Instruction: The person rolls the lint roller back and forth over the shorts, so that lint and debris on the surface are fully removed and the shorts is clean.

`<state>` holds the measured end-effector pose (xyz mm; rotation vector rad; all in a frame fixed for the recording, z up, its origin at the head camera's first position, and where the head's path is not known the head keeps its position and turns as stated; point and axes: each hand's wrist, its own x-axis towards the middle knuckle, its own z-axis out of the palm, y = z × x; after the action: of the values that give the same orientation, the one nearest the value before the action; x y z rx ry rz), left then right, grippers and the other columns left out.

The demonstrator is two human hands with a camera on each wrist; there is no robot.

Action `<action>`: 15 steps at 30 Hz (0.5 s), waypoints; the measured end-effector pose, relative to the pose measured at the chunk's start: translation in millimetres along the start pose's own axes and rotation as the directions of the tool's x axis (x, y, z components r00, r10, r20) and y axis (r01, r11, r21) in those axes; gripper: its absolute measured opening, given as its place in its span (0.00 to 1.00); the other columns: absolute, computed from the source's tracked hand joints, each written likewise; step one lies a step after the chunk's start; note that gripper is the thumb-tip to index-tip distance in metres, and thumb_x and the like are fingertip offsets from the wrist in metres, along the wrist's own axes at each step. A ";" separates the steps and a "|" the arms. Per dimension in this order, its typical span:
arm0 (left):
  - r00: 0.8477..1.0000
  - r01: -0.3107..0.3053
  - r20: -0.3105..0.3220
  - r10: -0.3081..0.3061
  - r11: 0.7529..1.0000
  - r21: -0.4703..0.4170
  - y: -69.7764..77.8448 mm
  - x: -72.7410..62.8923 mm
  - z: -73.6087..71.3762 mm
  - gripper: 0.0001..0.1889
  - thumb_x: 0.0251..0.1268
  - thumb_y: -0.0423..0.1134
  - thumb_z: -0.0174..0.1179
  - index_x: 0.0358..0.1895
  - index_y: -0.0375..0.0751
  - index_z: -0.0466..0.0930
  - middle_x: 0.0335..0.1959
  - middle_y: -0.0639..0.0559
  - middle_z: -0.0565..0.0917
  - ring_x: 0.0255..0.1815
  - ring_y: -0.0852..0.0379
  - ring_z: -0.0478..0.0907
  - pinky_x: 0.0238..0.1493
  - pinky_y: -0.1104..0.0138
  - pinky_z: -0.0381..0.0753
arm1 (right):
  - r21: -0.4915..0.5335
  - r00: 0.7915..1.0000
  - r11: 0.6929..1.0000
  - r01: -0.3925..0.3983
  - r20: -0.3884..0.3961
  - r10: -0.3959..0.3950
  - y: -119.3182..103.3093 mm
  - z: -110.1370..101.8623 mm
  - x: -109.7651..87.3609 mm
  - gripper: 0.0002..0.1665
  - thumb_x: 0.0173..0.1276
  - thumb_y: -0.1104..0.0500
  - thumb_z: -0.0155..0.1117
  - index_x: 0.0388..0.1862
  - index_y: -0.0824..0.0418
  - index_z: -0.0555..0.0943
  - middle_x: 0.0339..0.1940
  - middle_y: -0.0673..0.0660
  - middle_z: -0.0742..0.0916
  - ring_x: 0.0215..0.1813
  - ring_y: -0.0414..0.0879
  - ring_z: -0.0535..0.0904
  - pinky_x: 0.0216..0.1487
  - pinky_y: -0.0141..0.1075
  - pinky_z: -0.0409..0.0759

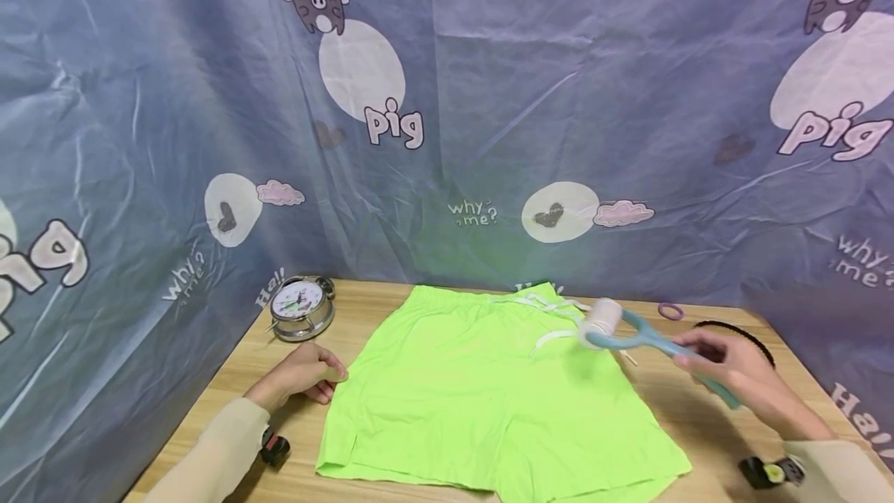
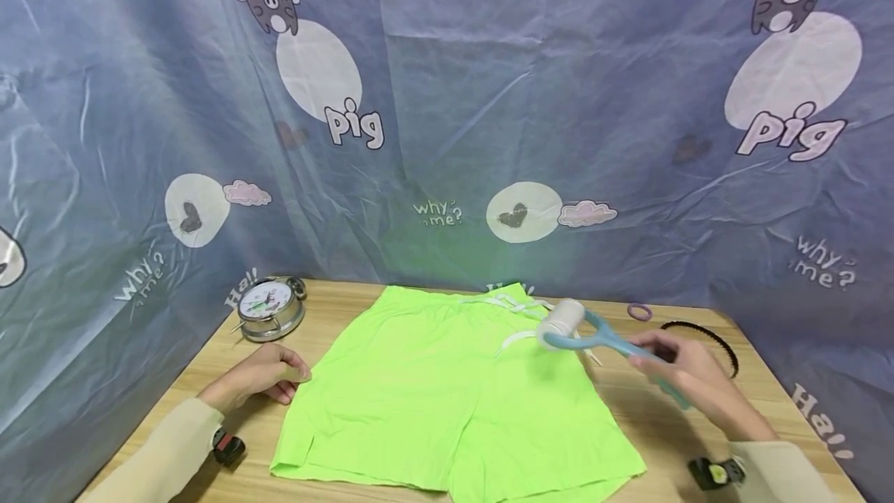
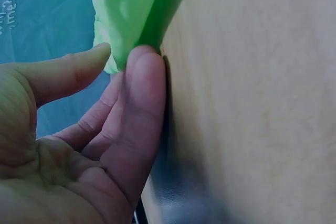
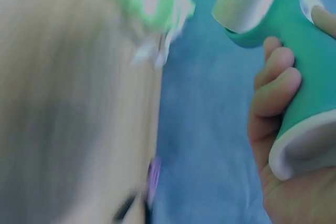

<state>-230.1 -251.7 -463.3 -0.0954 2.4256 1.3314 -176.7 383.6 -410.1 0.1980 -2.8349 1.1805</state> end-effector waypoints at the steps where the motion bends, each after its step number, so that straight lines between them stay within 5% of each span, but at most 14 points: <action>1: 1.000 0.003 0.002 -0.003 1.000 -0.003 -0.4 -1.9 -0.7 0.09 0.65 0.34 0.62 0.42 0.30 0.83 0.27 0.46 0.80 0.22 0.57 0.80 0.25 0.67 0.85 | 0.027 0.999 0.998 0.050 -0.002 -0.050 -8.2 7.9 6.8 0.20 0.73 0.55 0.64 0.59 0.66 0.79 0.31 0.48 0.87 0.29 0.41 0.79 0.28 0.33 0.75; 7: 0.999 0.015 0.033 -0.014 1.000 -0.026 -5.3 -14.0 -3.5 0.14 0.64 0.35 0.63 0.48 0.27 0.81 0.28 0.45 0.81 0.22 0.57 0.81 0.27 0.66 0.86 | 0.214 0.968 0.950 0.229 0.048 -0.245 -64.5 70.8 45.1 0.18 0.69 0.62 0.67 0.57 0.65 0.80 0.38 0.46 0.87 0.32 0.36 0.79 0.30 0.32 0.78; 15: 0.995 0.038 0.096 -0.030 0.996 -0.087 -17.0 -28.1 -0.2 0.18 0.64 0.36 0.62 0.51 0.24 0.80 0.27 0.47 0.81 0.23 0.59 0.82 0.27 0.67 0.87 | 0.278 0.919 0.915 0.293 0.181 -0.349 -142.1 160.4 75.3 0.16 0.61 0.61 0.73 0.49 0.60 0.84 0.38 0.57 0.89 0.33 0.36 0.79 0.34 0.30 0.79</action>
<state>-200.1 -264.5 -466.9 -0.0941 2.2772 1.3958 -232.4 163.5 -415.1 0.8342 -2.6721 1.5064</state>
